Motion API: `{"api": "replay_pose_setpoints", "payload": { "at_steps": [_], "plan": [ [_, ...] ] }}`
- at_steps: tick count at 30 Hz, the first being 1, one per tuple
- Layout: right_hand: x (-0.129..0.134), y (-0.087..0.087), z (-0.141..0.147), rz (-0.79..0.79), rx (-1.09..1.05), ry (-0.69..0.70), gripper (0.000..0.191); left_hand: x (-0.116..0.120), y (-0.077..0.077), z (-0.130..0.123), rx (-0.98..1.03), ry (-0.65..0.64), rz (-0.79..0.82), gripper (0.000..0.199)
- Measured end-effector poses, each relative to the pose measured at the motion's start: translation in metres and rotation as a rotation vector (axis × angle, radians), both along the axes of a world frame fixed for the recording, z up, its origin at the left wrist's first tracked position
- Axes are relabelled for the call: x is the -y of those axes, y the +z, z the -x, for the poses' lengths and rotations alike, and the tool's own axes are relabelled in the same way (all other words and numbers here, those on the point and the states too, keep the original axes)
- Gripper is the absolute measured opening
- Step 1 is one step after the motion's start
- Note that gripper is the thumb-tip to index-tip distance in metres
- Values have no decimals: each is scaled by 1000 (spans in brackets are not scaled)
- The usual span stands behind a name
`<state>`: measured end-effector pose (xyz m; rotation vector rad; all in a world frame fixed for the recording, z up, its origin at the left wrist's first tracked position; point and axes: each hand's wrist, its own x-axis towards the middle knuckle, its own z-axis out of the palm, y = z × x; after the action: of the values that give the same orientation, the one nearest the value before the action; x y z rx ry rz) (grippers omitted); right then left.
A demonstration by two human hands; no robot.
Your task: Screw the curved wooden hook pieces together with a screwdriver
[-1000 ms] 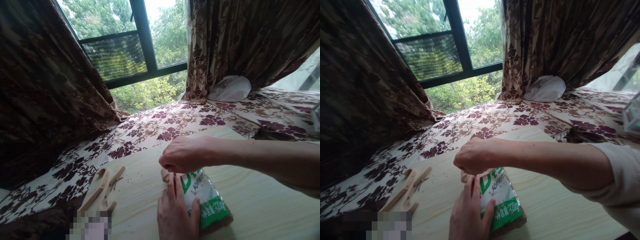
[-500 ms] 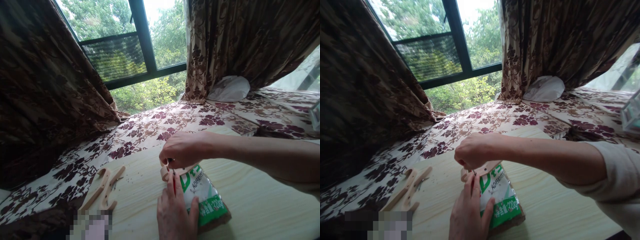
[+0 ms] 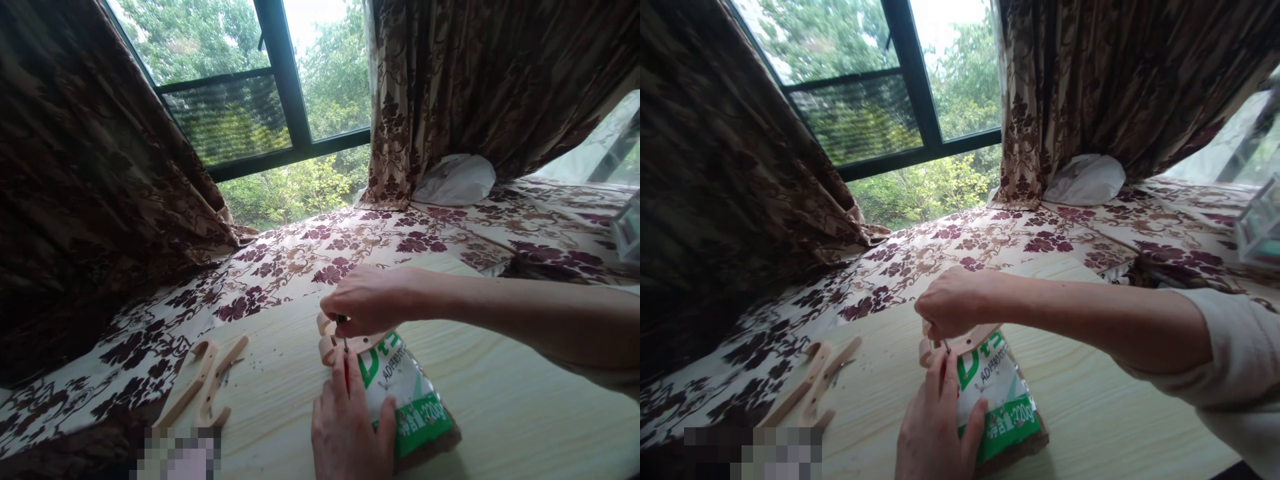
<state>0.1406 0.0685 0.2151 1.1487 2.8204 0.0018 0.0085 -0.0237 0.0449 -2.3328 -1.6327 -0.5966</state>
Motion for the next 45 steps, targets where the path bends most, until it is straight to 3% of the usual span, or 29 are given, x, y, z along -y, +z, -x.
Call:
{"api": "replay_pose_setpoints", "payload": {
  "at_steps": [4, 9, 13, 17, 20, 25, 28, 32, 35, 41, 45],
  "plan": [
    [2, 1, 1, 27, -2, 96, 24, -2, -3, 1, -2, 2, -36, 54],
    [-3, -11, 4, -19, -45, -7, 28, -3, -7, 1, -14, 10, -60, 53],
    [-2, -5, 4, -13, -18, -43, 27, -3, -8, 1, -14, 14, -66, 53],
    [2, 3, 0, 24, -48, 66, 23, -4, -11, 2, -4, 11, -69, 54],
    [1, -1, -1, 41, -89, 111, 23, -6, -16, 3, 11, 16, -74, 57],
    [-4, -16, 5, -42, -108, -26, 24, -9, -26, 3, 26, 39, -127, 60],
    [-4, -13, 9, -68, -89, -75, 26, -10, -31, 4, 21, 38, -147, 62],
    [2, -3, 8, -41, -88, 42, 17, -11, -34, 4, 26, 55, -153, 66],
    [4, -5, 7, -19, -103, 123, 18, -12, -37, 3, 35, 58, -153, 70],
    [-3, -25, 13, -126, -119, -22, 24, -14, -40, 2, 59, 75, -149, 70],
    [-1, -21, 13, -127, -89, 0, 23, -14, -41, 2, 82, 77, -143, 73]
  ]
}}
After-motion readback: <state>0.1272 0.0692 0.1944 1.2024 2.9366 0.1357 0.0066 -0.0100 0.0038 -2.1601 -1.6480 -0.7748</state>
